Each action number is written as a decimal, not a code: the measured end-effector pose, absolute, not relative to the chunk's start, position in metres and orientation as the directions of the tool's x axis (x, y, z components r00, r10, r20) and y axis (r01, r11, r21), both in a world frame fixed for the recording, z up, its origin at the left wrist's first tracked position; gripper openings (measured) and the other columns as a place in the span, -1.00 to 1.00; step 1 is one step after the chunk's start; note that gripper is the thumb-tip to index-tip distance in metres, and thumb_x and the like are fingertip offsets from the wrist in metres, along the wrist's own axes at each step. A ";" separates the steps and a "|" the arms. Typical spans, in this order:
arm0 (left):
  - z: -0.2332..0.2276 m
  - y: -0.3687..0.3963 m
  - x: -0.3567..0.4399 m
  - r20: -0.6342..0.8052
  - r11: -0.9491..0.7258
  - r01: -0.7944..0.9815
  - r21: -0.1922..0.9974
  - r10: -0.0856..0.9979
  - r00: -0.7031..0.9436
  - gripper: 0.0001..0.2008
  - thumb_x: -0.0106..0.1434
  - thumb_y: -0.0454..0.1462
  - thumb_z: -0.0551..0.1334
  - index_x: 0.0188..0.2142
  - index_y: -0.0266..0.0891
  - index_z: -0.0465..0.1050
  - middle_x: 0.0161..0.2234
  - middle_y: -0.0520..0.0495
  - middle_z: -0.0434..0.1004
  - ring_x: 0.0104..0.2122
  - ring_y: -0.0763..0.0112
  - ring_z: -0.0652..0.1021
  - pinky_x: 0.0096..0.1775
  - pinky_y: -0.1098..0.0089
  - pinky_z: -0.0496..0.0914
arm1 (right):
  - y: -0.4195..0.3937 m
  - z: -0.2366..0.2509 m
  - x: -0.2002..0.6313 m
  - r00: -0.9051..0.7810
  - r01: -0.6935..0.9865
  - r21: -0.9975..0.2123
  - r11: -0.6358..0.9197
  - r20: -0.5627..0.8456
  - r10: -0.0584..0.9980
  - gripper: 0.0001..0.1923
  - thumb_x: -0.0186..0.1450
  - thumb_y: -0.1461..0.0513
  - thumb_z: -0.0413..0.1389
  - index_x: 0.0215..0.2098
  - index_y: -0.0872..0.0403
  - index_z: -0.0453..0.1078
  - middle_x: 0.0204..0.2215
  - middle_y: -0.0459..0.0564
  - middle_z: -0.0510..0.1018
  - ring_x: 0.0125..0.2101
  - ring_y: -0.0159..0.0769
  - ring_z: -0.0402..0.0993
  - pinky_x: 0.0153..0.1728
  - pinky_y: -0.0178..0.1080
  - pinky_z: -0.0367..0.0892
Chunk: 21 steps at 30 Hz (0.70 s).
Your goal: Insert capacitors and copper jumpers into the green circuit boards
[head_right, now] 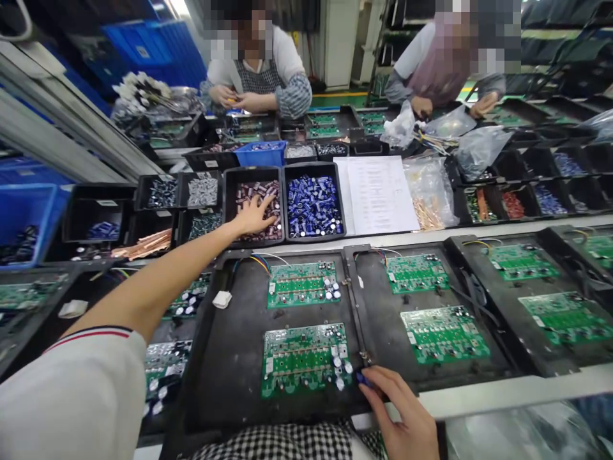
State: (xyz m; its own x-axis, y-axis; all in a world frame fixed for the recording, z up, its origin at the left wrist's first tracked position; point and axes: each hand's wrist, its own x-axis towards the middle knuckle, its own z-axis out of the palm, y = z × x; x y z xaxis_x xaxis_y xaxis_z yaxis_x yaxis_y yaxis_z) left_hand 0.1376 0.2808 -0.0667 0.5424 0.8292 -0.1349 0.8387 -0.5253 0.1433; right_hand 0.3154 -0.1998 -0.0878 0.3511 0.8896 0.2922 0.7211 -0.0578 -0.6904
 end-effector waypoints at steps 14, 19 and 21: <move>-0.034 0.253 0.123 0.030 -0.427 0.795 0.430 0.887 0.460 -0.71 0.35 -0.18 0.20 0.00 -0.30 0.40 -0.06 -0.15 0.41 -0.18 0.31 0.47 -0.09 0.21 0.38 | -0.204 -0.080 0.304 0.338 0.718 -0.694 -0.051 0.284 0.897 -0.81 0.36 0.26 0.11 -0.11 -0.06 0.51 -0.15 -0.02 0.61 -0.14 -0.28 0.60 -0.08 -0.28 0.53; -0.012 0.264 0.125 -0.050 -0.211 0.599 0.773 0.920 0.389 -0.79 0.40 -0.20 0.06 -0.11 -0.31 0.30 -0.40 0.06 0.24 -0.46 0.51 0.32 -0.45 0.51 0.28 | -0.199 -0.075 0.303 0.401 0.620 -0.772 -0.138 0.161 0.902 -0.81 0.36 0.24 0.14 -0.06 0.04 0.43 -0.25 -0.02 0.59 -0.29 -0.32 0.54 -0.17 -0.24 0.50; -0.009 0.271 0.126 -0.129 -0.105 0.474 0.874 0.890 0.437 -0.84 0.37 -0.31 -0.06 -0.19 -0.30 0.25 -0.51 0.10 -0.04 -0.56 0.58 0.09 -0.54 0.68 0.05 | -0.197 -0.075 0.305 0.379 0.636 -0.759 -0.140 0.148 0.914 -0.84 0.36 0.24 0.13 -0.08 0.05 0.42 -0.27 -0.02 0.57 -0.30 -0.33 0.51 -0.19 -0.24 0.47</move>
